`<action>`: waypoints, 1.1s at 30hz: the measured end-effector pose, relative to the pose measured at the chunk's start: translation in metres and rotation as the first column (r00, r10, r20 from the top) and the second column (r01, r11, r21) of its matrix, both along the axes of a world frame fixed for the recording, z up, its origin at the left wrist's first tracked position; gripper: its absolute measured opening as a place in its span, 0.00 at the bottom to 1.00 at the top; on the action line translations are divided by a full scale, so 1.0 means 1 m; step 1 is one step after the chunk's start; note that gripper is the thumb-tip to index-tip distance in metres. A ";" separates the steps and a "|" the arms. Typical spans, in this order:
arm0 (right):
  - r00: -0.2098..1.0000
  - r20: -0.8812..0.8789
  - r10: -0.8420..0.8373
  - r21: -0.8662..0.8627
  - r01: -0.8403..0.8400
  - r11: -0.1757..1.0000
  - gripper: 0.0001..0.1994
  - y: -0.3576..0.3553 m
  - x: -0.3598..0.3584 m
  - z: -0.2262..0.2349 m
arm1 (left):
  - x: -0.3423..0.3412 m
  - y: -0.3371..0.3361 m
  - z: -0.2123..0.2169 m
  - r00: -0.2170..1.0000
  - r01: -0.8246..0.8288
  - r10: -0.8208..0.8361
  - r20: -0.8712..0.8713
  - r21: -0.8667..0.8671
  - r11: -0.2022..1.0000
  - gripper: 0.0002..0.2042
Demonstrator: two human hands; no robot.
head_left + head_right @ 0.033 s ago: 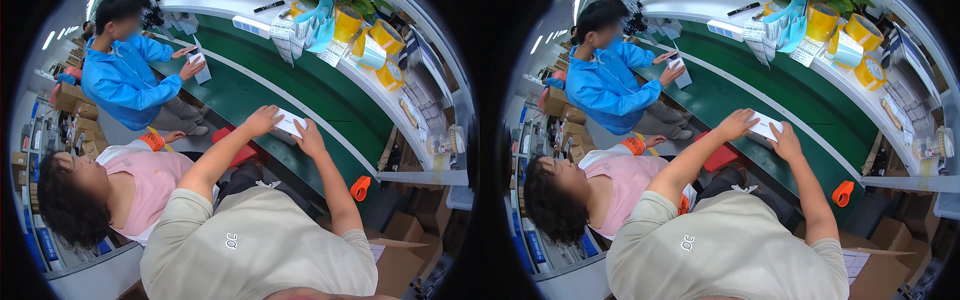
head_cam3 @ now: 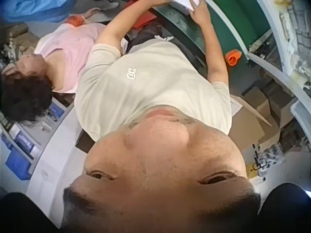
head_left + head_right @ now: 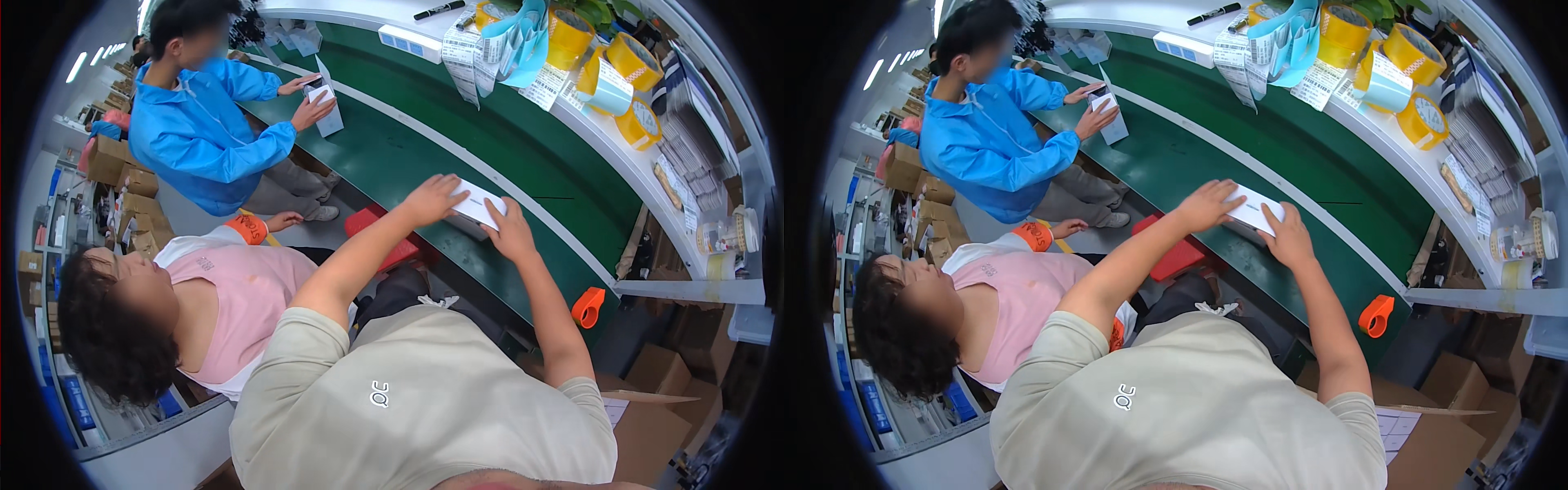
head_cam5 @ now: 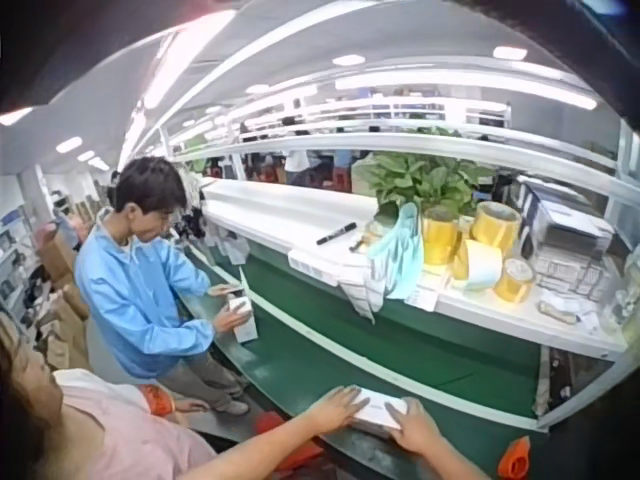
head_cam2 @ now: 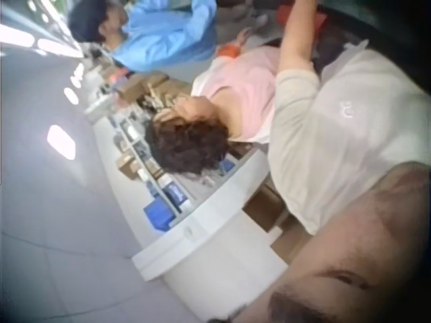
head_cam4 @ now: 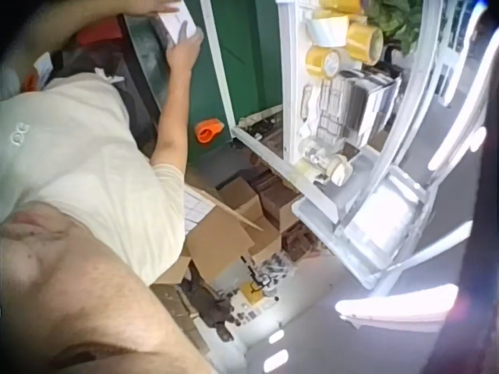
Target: The person tapes a cardboard box using a tape dispenser, packs items into small boxes and closes them, and places the small boxes into the cardboard box.
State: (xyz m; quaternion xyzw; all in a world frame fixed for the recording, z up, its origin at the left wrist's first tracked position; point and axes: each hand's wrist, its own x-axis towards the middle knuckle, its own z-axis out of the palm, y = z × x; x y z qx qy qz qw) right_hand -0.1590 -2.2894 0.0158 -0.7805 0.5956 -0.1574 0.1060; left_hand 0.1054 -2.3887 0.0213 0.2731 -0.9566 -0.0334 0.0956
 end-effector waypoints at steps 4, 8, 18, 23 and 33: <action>0.998 -0.041 -0.041 0.081 0.044 0.996 0.32 0.030 -0.027 0.015 | -0.042 0.005 -0.031 0.981 0.133 -0.110 -0.157 0.140 0.981 0.31; 0.992 -0.073 -0.104 0.127 0.113 0.985 0.32 0.070 -0.062 0.031 | -0.098 0.038 -0.047 0.952 0.199 -0.135 -0.275 0.222 0.954 0.30; 0.939 -0.311 -0.146 0.073 0.177 0.982 0.37 0.091 -0.044 0.024 | -0.096 0.028 -0.037 0.887 0.405 -0.387 -0.254 0.022 0.914 0.27; 0.935 -0.305 -0.182 0.124 0.228 0.966 0.39 0.092 -0.044 0.038 | -0.103 0.027 -0.038 0.873 0.443 -0.425 -0.240 0.026 0.896 0.26; 0.857 -0.227 -0.464 0.159 0.502 0.850 0.44 0.091 -0.085 0.060 | -0.114 0.055 -0.048 0.920 0.139 0.053 -0.389 0.450 0.882 0.27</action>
